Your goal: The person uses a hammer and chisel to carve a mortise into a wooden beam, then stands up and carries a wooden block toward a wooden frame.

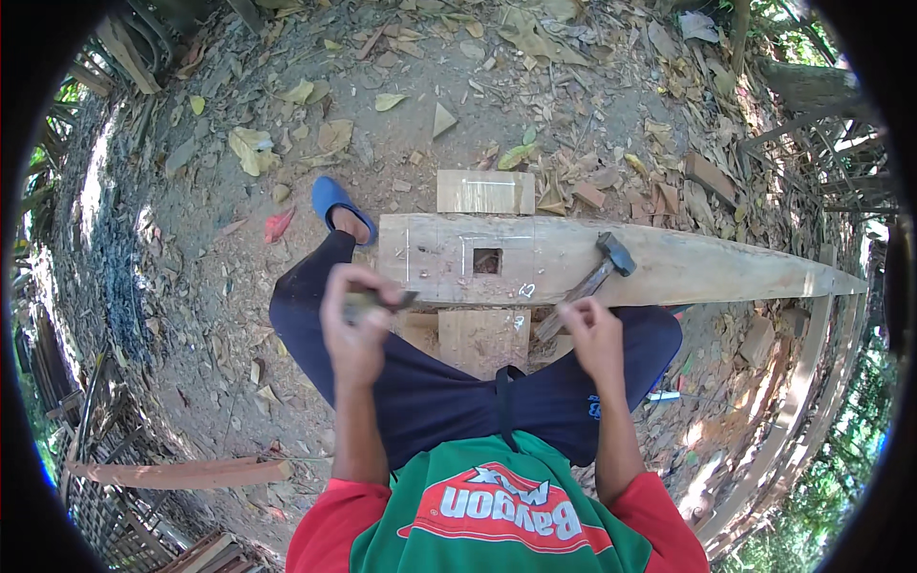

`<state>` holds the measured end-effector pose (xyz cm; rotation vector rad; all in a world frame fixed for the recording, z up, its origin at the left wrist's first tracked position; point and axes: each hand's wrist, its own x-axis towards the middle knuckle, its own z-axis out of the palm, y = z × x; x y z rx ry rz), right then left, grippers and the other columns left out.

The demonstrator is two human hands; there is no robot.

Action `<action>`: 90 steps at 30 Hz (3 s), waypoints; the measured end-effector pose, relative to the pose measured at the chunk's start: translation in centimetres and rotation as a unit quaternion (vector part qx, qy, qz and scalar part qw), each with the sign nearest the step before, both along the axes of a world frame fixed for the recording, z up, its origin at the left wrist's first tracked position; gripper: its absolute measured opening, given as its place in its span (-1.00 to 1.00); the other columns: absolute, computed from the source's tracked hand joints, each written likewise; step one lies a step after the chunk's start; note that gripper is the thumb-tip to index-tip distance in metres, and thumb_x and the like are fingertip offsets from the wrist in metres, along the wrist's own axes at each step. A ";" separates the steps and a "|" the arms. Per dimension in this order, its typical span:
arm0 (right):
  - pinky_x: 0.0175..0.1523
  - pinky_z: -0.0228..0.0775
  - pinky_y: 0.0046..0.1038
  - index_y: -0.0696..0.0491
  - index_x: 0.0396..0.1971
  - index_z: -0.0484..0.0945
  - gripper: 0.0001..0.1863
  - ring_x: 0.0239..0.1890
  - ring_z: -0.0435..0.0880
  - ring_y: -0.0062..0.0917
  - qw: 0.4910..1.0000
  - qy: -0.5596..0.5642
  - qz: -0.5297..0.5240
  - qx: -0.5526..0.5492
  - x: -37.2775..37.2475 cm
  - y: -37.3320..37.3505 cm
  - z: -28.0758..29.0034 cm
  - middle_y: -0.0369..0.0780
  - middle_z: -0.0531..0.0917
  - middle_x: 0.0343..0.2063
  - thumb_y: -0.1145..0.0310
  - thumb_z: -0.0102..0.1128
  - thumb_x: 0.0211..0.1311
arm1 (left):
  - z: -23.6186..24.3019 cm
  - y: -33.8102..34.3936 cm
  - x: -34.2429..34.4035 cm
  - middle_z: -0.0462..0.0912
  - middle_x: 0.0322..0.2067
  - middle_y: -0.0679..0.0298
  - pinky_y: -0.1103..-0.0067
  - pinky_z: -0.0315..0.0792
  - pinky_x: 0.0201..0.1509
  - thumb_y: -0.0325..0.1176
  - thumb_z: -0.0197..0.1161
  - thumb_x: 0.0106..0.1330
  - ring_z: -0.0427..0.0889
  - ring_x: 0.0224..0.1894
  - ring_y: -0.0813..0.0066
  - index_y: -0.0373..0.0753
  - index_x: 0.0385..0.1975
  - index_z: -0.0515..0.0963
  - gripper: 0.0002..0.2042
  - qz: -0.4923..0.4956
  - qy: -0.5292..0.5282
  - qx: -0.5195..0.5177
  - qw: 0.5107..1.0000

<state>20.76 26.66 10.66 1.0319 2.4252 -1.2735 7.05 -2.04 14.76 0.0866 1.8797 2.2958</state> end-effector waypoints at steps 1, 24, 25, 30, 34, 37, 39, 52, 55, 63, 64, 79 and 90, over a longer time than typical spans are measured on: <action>-0.37 0.45 -0.46 0.15 -0.09 0.58 -0.57 -0.53 0.63 -0.46 0.998 0.059 0.026 -0.027 -0.2 -2.0 1.7 -0.13 0.69 -0.44 0.19 0.38 0.13 | 0.4 2.1 1.2 0.46 -0.34 0.25 0.48 0.41 -0.04 0.02 0.30 0.24 0.49 -0.25 0.48 -0.27 -0.20 0.39 -0.55 -0.044 0.005 -0.018 0.999; -0.52 0.43 -0.63 0.17 -0.24 0.56 -0.79 -0.53 0.67 -0.65 0.981 0.181 0.061 -0.031 -9.7 -8.3 1.2 -0.26 0.65 -0.47 0.36 0.32 0.24 | -11.4 -1.9 -2.8 0.52 0.06 -0.11 0.26 0.32 0.25 0.00 0.30 0.21 0.46 0.16 -0.02 -0.33 0.04 0.52 -0.45 -0.058 -0.035 -0.393 0.917; -0.52 0.43 -0.63 0.17 -0.24 0.56 -0.78 -0.53 0.67 -0.64 0.981 0.178 0.063 -0.036 -10.1 -9.1 1.8 -0.26 0.65 -0.47 0.35 0.32 0.23 | -11.4 -2.2 -2.7 0.52 0.06 -0.11 0.27 0.31 0.26 0.01 0.30 0.21 0.46 0.17 -0.02 -0.33 0.04 0.52 -0.44 -0.058 -0.033 -0.394 0.917; -0.42 0.37 -0.61 0.18 -0.34 0.56 -0.80 -0.53 0.55 -0.69 0.984 0.168 0.062 -0.024 -10.6 -11.6 2.2 -0.32 0.60 -0.54 0.37 0.36 0.19 | -10.9 -3.4 -2.7 0.52 0.05 -0.11 0.29 0.31 0.26 0.03 0.30 0.20 0.46 0.16 -0.02 -0.33 0.03 0.53 -0.43 -0.035 -0.059 -0.342 0.937; -0.43 0.37 -0.61 0.20 -0.34 0.57 -0.79 -0.57 0.55 -0.67 0.975 0.174 0.122 0.064 -9.6 -10.0 -4.5 -0.30 0.60 -0.54 0.36 0.34 0.19 | -10.6 -3.3 -3.2 0.52 0.05 -0.12 0.29 0.32 0.25 0.03 0.30 0.20 0.47 0.15 -0.03 -0.33 0.02 0.54 -0.44 -0.036 -0.050 -0.332 0.941; -0.43 0.40 -0.61 0.20 -0.32 0.58 -0.80 -0.56 0.59 -0.64 0.984 0.154 0.089 -0.024 -10.5 -9.9 -5.1 -0.27 0.62 -0.51 0.36 0.31 0.21 | -10.8 -3.2 -3.3 0.53 0.03 -0.13 0.30 0.33 0.24 0.03 0.30 0.20 0.48 0.14 -0.04 -0.33 0.02 0.54 -0.45 -0.043 -0.058 -0.327 0.942; -0.44 0.49 -0.61 0.19 -0.29 0.60 -0.80 -0.51 0.66 -0.60 0.967 0.171 -0.036 -0.185 -11.2 -8.8 -4.2 -0.24 0.64 -0.46 0.35 0.28 0.24 | -11.2 -3.3 -3.6 0.53 0.02 -0.12 0.30 0.34 0.23 0.02 0.30 0.21 0.48 0.14 -0.03 -0.33 0.01 0.54 -0.45 -0.044 -0.061 -0.323 0.943; -0.18 0.49 -0.42 0.09 -0.25 0.62 -0.77 -0.31 0.71 -0.28 0.973 0.213 0.084 -0.037 -7.9 -6.3 -2.1 -0.05 0.68 -0.36 0.34 0.37 0.11 | -16.6 -2.7 -4.0 0.58 0.01 -0.14 0.38 0.40 0.16 0.05 0.09 0.38 0.59 0.06 0.05 -0.35 0.16 0.42 -0.42 0.027 -0.090 -0.373 0.923; -0.11 0.46 -0.48 0.15 -0.23 0.59 -0.75 -0.25 0.65 -0.60 0.957 0.256 0.121 -0.056 -7.3 -6.0 -4.9 -0.15 0.71 -0.32 0.37 0.38 0.13 | -16.7 0.1 -2.8 0.59 -0.03 -0.16 0.29 0.40 0.13 0.11 -0.01 0.41 0.58 0.04 -0.06 -0.32 0.11 0.45 -0.42 0.033 -0.074 -0.508 0.857; -0.12 0.48 -0.36 0.14 -0.22 0.57 -0.73 -0.23 0.70 -0.27 0.952 0.288 0.026 -0.096 -6.1 -4.1 -4.1 -0.03 0.65 -0.31 0.45 0.36 0.05 | -16.6 2.3 -2.6 0.66 -0.24 -0.15 0.11 0.42 -0.10 0.16 -0.07 0.40 0.61 -0.15 -0.23 -0.26 -0.11 0.55 -0.46 0.112 -0.068 -0.610 0.782; -0.12 0.48 -0.37 0.14 -0.23 0.57 -0.75 -0.24 0.70 -0.29 0.957 0.274 0.032 -0.085 -6.3 -4.7 -4.3 -0.03 0.65 -0.31 0.45 0.34 0.06 | -16.6 2.3 -2.6 0.66 -0.24 -0.15 0.11 0.42 -0.10 0.16 -0.07 0.40 0.61 -0.15 -0.23 -0.25 -0.11 0.55 -0.46 0.113 -0.068 -0.615 0.778; -0.30 0.39 -0.63 0.15 -0.29 0.58 -0.85 -0.41 0.56 -0.72 0.903 0.257 -0.070 -0.336 -6.6 -3.7 -7.2 -0.33 0.63 -0.39 0.50 0.24 0.11 | -15.9 2.2 -2.9 0.66 -0.18 -0.16 0.17 0.45 0.00 0.23 0.02 0.33 0.62 -0.08 -0.18 -0.26 -0.02 0.56 -0.39 0.146 -0.089 -0.573 0.802; -0.16 0.46 -0.56 0.18 -0.33 0.57 -0.88 -0.29 0.61 -0.64 0.914 0.308 0.007 -0.265 -6.0 -4.1 -2.9 -0.22 0.67 -0.27 0.57 0.21 0.10 | -15.2 2.6 -2.1 0.68 -0.22 -0.06 0.20 0.45 -0.05 0.15 0.09 0.31 0.63 -0.13 -0.08 -0.27 -0.13 0.61 -0.46 0.158 -0.079 -0.573 0.800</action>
